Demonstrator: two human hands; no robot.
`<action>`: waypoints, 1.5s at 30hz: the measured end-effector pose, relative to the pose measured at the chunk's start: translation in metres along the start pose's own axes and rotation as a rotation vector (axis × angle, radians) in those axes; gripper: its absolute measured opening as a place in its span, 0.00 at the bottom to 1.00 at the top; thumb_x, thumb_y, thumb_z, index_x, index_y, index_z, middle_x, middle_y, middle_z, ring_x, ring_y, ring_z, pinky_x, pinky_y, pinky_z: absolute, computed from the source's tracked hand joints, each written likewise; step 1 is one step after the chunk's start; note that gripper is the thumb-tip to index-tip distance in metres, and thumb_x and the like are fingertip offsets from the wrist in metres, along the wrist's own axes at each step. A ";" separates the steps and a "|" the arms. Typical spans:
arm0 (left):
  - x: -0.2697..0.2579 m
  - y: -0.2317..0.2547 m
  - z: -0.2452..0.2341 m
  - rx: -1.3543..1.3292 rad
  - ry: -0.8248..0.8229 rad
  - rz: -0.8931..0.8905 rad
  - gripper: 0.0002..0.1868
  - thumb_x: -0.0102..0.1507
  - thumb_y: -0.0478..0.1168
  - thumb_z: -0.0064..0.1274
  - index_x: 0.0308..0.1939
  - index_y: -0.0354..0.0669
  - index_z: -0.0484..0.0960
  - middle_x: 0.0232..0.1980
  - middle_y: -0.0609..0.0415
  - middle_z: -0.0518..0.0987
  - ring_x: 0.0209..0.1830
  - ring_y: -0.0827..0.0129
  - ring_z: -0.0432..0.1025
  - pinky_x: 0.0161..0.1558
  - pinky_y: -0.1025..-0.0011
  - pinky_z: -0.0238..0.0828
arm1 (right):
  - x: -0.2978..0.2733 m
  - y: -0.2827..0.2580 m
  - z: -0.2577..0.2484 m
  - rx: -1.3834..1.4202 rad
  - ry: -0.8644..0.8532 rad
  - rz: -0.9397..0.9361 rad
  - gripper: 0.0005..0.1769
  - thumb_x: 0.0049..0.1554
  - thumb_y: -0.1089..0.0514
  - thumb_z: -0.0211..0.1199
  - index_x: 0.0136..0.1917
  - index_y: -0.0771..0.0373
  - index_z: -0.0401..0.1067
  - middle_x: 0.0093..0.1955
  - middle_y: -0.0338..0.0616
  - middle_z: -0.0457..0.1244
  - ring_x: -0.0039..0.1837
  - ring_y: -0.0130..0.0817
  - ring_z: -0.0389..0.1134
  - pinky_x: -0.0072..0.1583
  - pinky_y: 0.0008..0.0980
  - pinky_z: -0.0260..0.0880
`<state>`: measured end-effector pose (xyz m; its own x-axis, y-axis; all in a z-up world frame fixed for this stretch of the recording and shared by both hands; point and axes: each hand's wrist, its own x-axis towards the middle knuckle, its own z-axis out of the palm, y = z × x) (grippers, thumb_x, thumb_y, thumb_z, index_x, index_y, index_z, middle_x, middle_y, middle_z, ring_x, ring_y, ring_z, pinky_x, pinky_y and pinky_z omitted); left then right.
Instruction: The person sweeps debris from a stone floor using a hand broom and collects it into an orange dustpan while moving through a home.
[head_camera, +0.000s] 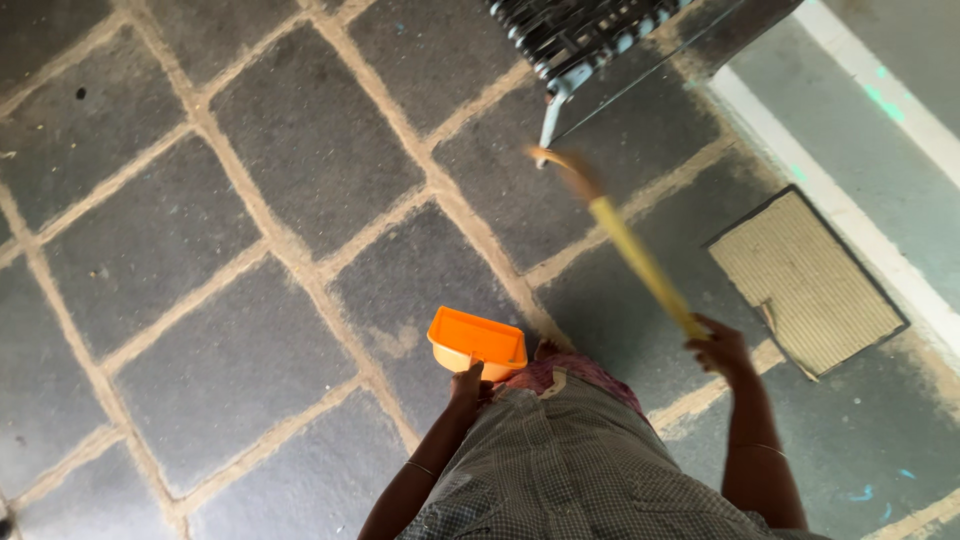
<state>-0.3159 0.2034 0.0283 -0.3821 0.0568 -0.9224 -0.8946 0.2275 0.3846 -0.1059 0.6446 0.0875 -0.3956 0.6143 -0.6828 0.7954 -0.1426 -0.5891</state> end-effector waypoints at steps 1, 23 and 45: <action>0.002 0.004 0.011 0.010 -0.009 0.008 0.27 0.64 0.57 0.53 0.44 0.31 0.78 0.31 0.43 0.79 0.21 0.61 0.72 0.23 0.62 0.67 | 0.003 0.000 -0.023 -0.008 0.041 0.016 0.39 0.49 0.64 0.73 0.73 0.45 0.69 0.47 0.50 0.72 0.32 0.32 0.66 0.35 0.34 0.74; 0.071 0.168 0.130 0.389 -0.308 0.028 0.16 0.64 0.52 0.54 0.36 0.44 0.81 0.19 0.53 0.71 0.11 0.68 0.63 0.15 0.68 0.57 | 0.152 -0.136 0.055 0.191 0.021 0.238 0.31 0.51 0.66 0.72 0.68 0.60 0.72 0.36 0.52 0.66 0.30 0.34 0.64 0.30 0.37 0.65; 0.115 0.292 0.161 0.173 -0.276 0.003 0.20 0.65 0.53 0.55 0.30 0.41 0.72 0.19 0.54 0.66 0.13 0.67 0.61 0.16 0.68 0.57 | 0.305 -0.260 -0.044 0.255 0.290 0.046 0.16 0.52 0.63 0.72 0.55 0.65 0.78 0.32 0.47 0.64 0.28 0.33 0.64 0.29 0.35 0.64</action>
<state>-0.5837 0.4326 0.0289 -0.2861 0.3134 -0.9055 -0.8320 0.3875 0.3970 -0.4137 0.9032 0.0513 -0.1867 0.7914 -0.5822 0.6553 -0.3412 -0.6739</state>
